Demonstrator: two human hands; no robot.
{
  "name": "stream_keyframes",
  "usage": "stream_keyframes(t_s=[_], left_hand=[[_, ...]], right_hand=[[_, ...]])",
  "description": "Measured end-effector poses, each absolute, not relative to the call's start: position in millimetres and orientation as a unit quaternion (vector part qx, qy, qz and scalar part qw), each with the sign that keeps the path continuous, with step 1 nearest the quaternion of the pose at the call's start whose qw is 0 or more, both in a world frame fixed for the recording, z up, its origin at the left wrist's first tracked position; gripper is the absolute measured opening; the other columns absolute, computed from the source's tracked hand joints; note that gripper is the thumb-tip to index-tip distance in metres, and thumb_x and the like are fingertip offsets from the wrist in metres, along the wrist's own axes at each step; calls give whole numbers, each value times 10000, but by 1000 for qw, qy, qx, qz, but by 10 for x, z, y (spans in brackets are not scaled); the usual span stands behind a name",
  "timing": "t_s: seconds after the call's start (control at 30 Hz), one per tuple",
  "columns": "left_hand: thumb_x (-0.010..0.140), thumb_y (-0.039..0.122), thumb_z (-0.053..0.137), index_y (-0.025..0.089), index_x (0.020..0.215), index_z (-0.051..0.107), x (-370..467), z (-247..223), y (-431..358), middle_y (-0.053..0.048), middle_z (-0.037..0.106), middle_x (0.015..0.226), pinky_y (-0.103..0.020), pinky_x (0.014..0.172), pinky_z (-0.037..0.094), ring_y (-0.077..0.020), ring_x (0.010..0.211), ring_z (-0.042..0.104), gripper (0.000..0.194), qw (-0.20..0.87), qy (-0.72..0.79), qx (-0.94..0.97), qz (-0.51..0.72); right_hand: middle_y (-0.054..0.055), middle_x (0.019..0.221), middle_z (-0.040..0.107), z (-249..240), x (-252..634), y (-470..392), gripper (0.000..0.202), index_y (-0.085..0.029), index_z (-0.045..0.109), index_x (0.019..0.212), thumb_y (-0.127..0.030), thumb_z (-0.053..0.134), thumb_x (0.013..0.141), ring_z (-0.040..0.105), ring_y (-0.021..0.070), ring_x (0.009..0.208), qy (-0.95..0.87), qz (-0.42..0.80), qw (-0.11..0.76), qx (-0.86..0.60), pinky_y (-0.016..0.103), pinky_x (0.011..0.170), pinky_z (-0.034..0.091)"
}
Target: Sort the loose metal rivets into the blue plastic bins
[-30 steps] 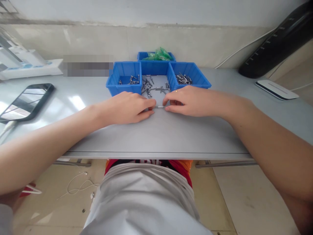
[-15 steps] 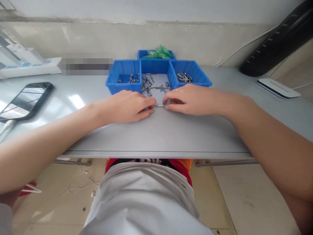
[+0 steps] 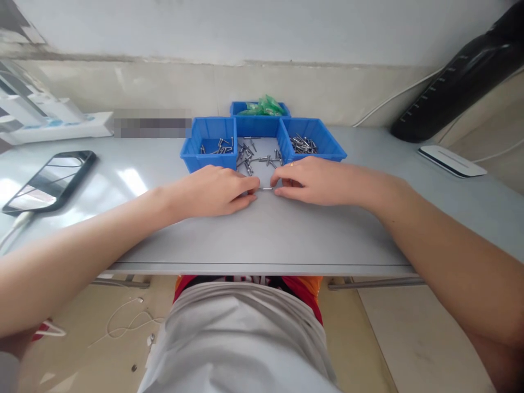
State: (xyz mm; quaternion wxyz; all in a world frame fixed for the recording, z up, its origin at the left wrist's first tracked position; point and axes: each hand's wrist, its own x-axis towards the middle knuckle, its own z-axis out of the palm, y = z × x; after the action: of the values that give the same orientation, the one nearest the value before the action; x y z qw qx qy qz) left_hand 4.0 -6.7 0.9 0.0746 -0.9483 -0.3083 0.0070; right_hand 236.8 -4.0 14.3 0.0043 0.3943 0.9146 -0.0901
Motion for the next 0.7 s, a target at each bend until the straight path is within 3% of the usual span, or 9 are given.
stream_keyframes(t_s=[0.7], left_hand=[[949, 350, 338, 201, 1016, 562, 29, 13, -76, -43, 673, 813, -234, 505, 330, -154, 643, 612, 277, 81, -290, -953, 4]], right_hand=[[40, 850, 633, 166, 2332, -69, 250, -233, 598, 934, -366, 390, 895, 558, 180, 763, 914, -94, 10, 395, 273, 597, 342]])
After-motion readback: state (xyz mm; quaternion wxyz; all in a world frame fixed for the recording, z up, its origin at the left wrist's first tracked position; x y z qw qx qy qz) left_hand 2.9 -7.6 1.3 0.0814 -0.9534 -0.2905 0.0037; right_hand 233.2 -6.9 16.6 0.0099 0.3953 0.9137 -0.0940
